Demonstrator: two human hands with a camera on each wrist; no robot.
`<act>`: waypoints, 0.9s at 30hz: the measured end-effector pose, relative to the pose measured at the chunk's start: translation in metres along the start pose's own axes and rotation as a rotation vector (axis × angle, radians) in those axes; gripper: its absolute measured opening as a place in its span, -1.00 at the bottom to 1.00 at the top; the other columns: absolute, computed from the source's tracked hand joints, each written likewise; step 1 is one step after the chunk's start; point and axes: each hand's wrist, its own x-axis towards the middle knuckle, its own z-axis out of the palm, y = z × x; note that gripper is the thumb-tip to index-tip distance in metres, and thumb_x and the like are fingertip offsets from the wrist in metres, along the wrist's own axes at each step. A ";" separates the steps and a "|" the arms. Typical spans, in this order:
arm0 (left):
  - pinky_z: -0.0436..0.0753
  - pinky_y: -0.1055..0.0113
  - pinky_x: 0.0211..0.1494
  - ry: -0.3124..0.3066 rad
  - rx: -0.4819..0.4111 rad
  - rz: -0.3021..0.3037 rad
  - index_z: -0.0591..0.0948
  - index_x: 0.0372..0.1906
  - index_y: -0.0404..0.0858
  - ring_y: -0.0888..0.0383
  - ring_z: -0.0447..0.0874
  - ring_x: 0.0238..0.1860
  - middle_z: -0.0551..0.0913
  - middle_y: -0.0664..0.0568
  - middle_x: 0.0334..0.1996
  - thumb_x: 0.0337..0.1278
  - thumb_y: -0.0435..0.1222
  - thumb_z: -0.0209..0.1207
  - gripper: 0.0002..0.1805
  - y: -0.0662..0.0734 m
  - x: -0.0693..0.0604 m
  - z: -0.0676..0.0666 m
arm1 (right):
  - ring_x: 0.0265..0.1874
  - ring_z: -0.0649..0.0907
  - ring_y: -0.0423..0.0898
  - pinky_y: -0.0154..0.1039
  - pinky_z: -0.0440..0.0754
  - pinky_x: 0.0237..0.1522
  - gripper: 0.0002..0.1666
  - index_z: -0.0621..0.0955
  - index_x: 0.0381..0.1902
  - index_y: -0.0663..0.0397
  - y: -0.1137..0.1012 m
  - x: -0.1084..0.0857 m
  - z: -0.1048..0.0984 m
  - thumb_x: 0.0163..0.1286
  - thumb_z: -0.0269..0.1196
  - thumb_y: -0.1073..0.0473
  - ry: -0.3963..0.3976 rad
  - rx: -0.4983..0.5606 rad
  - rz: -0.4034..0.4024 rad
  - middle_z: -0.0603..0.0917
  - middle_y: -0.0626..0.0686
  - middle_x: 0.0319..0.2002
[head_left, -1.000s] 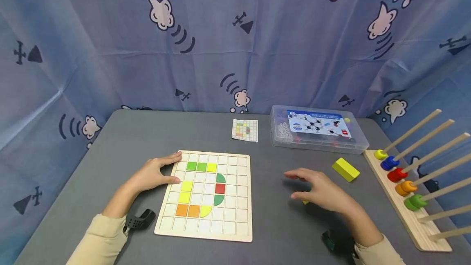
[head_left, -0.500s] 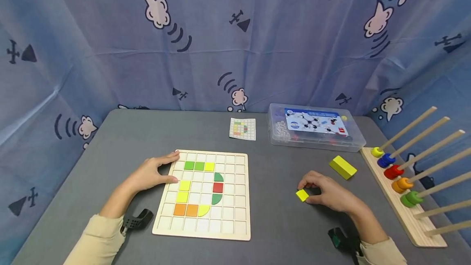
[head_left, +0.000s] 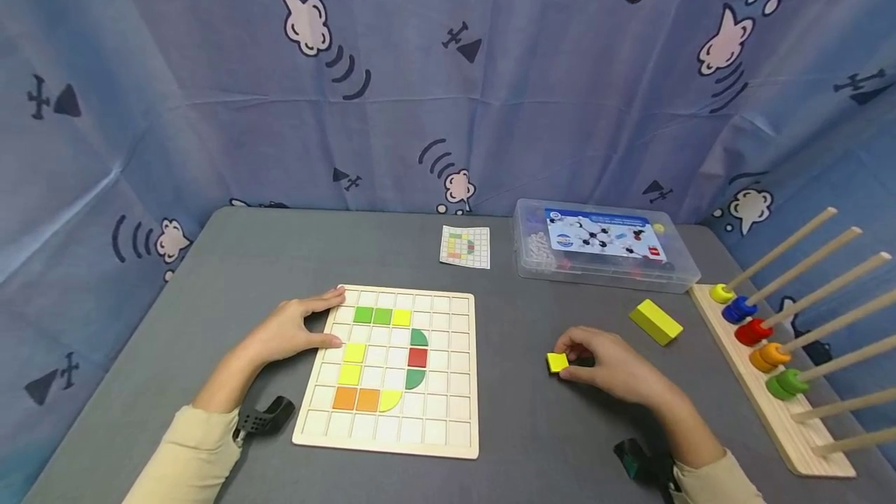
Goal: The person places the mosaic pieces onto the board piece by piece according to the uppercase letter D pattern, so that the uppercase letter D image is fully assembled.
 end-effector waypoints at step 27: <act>0.35 -0.11 0.30 0.006 0.028 0.004 0.40 0.34 -0.19 -0.13 0.24 0.38 0.31 -0.05 0.38 -0.15 0.07 0.39 -0.11 0.004 0.001 -0.002 | -0.38 0.49 -0.22 -0.42 0.47 -0.31 -0.75 0.66 -0.21 0.00 -0.175 0.157 0.082 0.18 0.39 0.06 -0.102 -0.190 -0.271 0.59 -0.06 -0.30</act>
